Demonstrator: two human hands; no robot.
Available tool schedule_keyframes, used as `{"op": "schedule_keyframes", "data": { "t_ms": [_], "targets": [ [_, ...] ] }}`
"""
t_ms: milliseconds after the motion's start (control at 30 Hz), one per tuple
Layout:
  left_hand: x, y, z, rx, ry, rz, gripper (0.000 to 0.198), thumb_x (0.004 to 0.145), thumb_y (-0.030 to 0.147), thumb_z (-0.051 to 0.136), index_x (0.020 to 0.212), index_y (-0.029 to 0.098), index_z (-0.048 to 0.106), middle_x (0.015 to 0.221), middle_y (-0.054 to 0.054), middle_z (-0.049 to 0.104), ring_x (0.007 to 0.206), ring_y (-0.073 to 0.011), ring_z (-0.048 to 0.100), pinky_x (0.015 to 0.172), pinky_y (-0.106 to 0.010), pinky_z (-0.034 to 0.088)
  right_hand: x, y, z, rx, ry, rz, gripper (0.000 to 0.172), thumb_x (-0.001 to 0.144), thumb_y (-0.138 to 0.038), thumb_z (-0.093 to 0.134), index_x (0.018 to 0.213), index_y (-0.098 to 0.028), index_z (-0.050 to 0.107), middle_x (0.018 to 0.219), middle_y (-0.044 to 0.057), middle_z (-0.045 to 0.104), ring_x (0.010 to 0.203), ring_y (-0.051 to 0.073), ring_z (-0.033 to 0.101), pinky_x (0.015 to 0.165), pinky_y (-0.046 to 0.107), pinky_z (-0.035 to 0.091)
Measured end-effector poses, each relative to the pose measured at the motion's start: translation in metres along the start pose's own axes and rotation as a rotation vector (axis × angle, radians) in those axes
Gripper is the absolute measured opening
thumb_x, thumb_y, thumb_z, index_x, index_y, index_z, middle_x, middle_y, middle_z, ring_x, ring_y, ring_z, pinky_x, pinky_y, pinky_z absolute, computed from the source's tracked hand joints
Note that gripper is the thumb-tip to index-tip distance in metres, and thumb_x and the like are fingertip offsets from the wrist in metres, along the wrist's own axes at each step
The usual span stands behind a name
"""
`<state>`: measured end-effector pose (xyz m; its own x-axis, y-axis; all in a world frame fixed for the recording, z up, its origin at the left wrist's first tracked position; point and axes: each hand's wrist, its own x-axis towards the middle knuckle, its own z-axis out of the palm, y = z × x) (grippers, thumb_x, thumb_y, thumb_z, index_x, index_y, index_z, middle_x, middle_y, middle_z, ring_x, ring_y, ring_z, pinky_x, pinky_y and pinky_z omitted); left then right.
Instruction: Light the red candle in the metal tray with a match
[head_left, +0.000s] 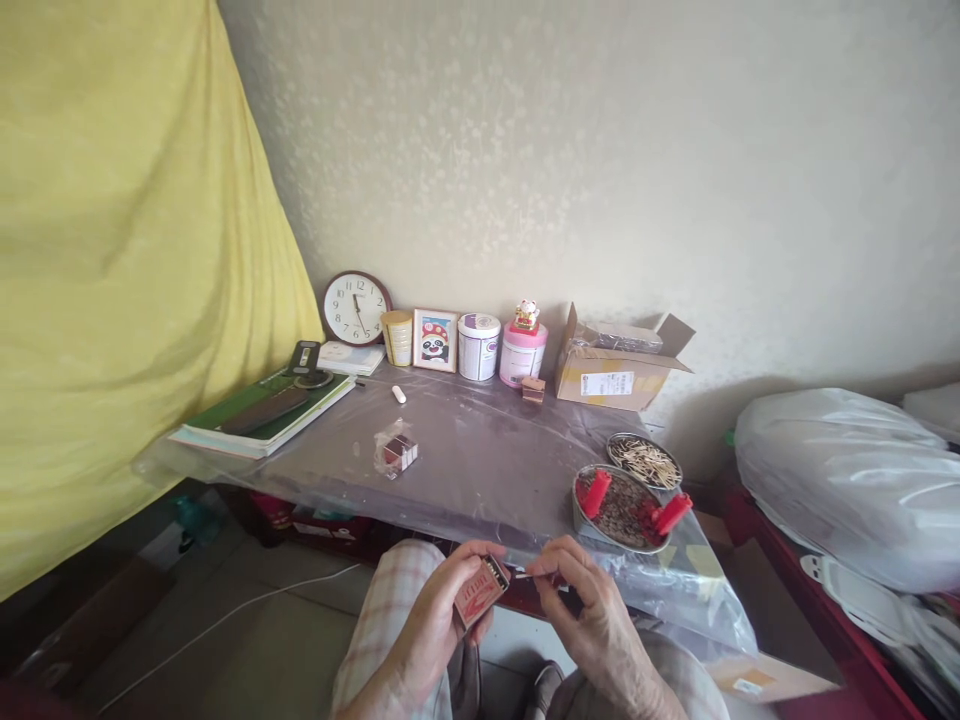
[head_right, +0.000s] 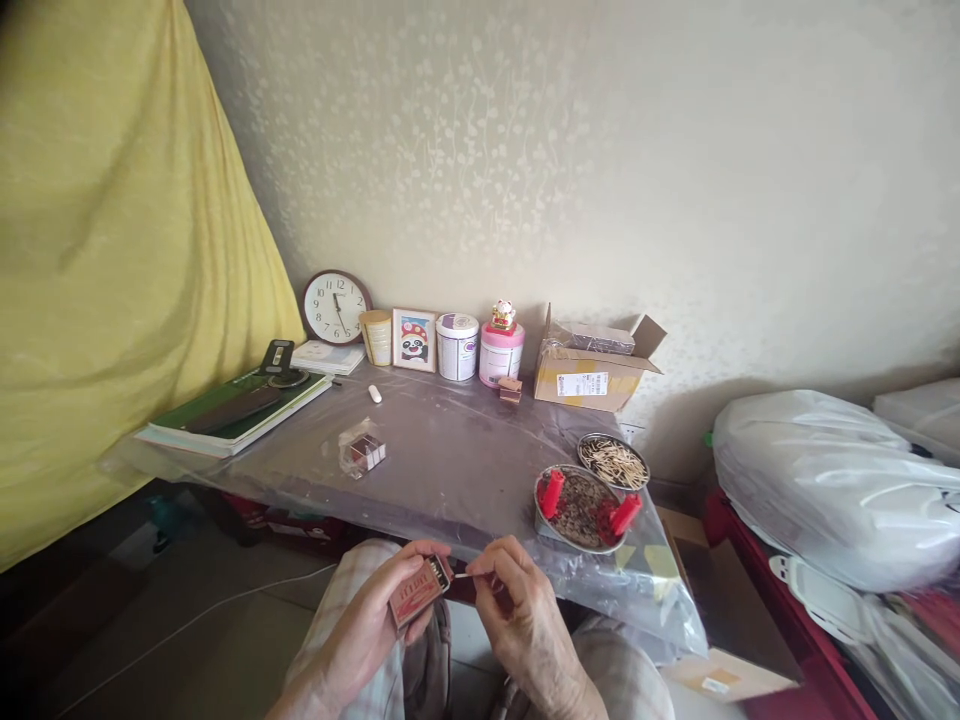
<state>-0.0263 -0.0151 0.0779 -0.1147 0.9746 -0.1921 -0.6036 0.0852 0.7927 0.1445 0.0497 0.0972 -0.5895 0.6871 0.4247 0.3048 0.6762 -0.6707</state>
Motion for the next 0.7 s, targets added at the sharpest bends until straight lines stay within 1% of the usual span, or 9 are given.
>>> {"op": "schedule_keyframes", "data": {
  "t_ms": [133,267,400,567,700],
  "targets": [
    [0.002,-0.004,0.005,-0.030,0.091,0.038,0.020,0.080,0.034,0.057,0.084,0.018,0.067,0.067,-0.001,0.063,0.045,-0.0085,0.041,0.041,-0.023,0.028,-0.004,-0.006,0.003,-0.059,-0.006,-0.049,0.019,0.093,-0.009,0.042,0.092,-0.022,0.056,0.090,0.002,0.056,0.074,0.012,0.059,0.067,0.021,0.047],
    [0.002,-0.004,0.010,-0.050,0.145,0.034,0.016,0.081,0.032,0.057,0.080,0.019,0.065,0.069,0.000,0.063,0.051,-0.0096,0.045,0.046,-0.022,0.031,-0.007,-0.010,0.009,-0.111,-0.008,-0.115,0.021,0.091,-0.007,0.041,0.092,-0.022,0.056,0.088,0.002,0.057,0.071,0.012,0.059,0.065,0.021,0.049],
    [0.002,-0.005,0.015,-0.054,0.141,0.056,0.015,0.081,0.033,0.057,0.080,0.020,0.064,0.069,0.001,0.062,0.055,-0.0108,0.046,0.049,-0.023,0.032,-0.008,-0.012,0.013,-0.179,-0.007,-0.158,0.023,0.089,-0.006,0.040,0.089,-0.022,0.057,0.085,0.004,0.059,0.071,0.014,0.062,0.062,0.021,0.051],
    [0.002,-0.008,0.021,-0.052,0.140,0.112,0.016,0.080,0.035,0.060,0.084,0.020,0.065,0.070,0.001,0.062,0.055,-0.0117,0.047,0.050,-0.024,0.032,-0.009,-0.016,0.011,-0.259,0.026,-0.205,0.022,0.090,-0.008,0.040,0.089,-0.021,0.058,0.084,0.005,0.060,0.068,0.015,0.063,0.060,0.022,0.053],
    [-0.003,-0.010,0.028,-0.050,0.143,0.092,0.015,0.080,0.035,0.060,0.082,0.020,0.064,0.072,0.000,0.063,0.058,-0.0122,0.050,0.052,-0.024,0.034,-0.012,-0.022,0.006,-0.190,0.079,-0.252,0.022,0.091,-0.009,0.042,0.092,-0.022,0.059,0.083,0.004,0.060,0.067,0.013,0.063,0.061,0.021,0.053]
  ]
}}
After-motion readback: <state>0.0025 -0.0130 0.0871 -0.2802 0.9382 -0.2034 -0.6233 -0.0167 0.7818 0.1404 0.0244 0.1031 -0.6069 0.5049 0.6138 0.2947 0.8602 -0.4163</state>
